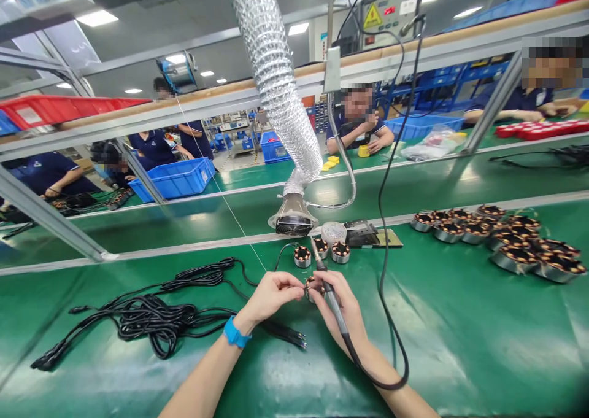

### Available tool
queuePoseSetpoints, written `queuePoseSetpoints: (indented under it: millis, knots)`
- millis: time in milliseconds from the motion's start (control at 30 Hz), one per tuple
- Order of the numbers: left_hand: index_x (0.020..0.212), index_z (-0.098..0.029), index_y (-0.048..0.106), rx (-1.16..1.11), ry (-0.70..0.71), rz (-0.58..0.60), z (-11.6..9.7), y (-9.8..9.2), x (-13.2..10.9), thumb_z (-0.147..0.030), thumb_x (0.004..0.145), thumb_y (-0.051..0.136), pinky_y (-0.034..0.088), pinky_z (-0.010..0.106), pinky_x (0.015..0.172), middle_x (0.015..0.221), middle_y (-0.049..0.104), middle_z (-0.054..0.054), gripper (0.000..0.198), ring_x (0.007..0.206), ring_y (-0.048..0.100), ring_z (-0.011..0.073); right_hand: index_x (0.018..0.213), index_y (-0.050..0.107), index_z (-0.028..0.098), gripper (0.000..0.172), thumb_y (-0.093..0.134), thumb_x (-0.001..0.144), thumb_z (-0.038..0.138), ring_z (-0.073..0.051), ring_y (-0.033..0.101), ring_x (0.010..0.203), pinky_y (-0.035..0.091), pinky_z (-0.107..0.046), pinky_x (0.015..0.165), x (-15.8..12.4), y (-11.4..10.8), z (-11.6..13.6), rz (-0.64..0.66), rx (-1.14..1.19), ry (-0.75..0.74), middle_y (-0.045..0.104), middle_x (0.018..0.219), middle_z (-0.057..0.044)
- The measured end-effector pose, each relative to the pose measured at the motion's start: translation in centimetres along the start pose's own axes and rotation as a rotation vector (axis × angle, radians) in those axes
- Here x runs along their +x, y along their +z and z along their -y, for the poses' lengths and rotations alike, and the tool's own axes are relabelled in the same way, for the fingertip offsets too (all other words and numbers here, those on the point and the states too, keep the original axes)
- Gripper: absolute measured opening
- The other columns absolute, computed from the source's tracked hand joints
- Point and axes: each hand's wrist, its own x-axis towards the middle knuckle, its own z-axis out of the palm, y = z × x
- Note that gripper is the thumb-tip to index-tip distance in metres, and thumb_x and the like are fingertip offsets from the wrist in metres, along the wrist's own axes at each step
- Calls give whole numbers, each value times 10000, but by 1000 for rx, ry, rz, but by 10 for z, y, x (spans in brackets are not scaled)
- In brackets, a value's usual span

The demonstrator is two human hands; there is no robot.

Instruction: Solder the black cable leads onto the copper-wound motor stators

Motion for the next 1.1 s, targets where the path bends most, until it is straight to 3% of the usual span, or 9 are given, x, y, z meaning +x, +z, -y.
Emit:
queuePoseSetpoints:
  millis: [300, 467, 633, 733, 900, 1100]
  knots:
    - [855, -126, 769, -59, 26, -142, -1, 10, -2, -510, 778, 851, 454, 253, 675, 752, 709, 37, 401, 693, 581, 133, 1176, 655, 279, 211, 649, 969, 238, -167, 698, 811, 633, -316, 756, -1, 21, 4, -148, 39, 126, 639, 1014, -27]
    - [925, -118, 770, -188, -45, -51, 0, 6, -2, -483, 638, 965, 492, 270, 773, 893, 746, 66, 504, 782, 625, 143, 1164, 656, 260, 203, 668, 961, 265, -161, 694, 798, 637, -316, 762, -5, 22, 2, -166, 25, 152, 637, 1024, -33]
    - [866, -122, 754, -196, -88, -104, -2, 6, -2, -512, 617, 963, 471, 260, 748, 808, 714, 36, 508, 735, 601, 132, 1165, 657, 280, 237, 666, 940, 206, -162, 696, 799, 640, -318, 761, -7, 26, 2, -176, 14, 137, 631, 1007, -18]
    - [843, -138, 734, -134, -86, -123, -2, 8, -3, -540, 662, 921, 449, 252, 707, 746, 679, 8, 479, 695, 569, 127, 1195, 649, 294, 309, 648, 927, 141, -153, 694, 791, 641, -303, 748, -10, 26, 6, -156, 14, 100, 627, 1004, -12]
    - [827, -146, 715, -45, -107, -66, 1, 10, -5, -545, 689, 891, 442, 250, 703, 770, 682, 14, 457, 713, 578, 140, 1317, 613, 306, 477, 641, 902, 72, -171, 708, 945, 646, -327, 874, -14, 21, 3, -62, -30, 31, 598, 1133, -49]
    - [815, -149, 695, 18, -94, 10, 5, 9, -6, -558, 743, 851, 458, 267, 723, 799, 696, 32, 444, 746, 594, 161, 1344, 599, 283, 492, 523, 931, 25, -136, 686, 902, 628, -278, 849, -16, 15, -8, 79, -46, -92, 556, 1128, -52]
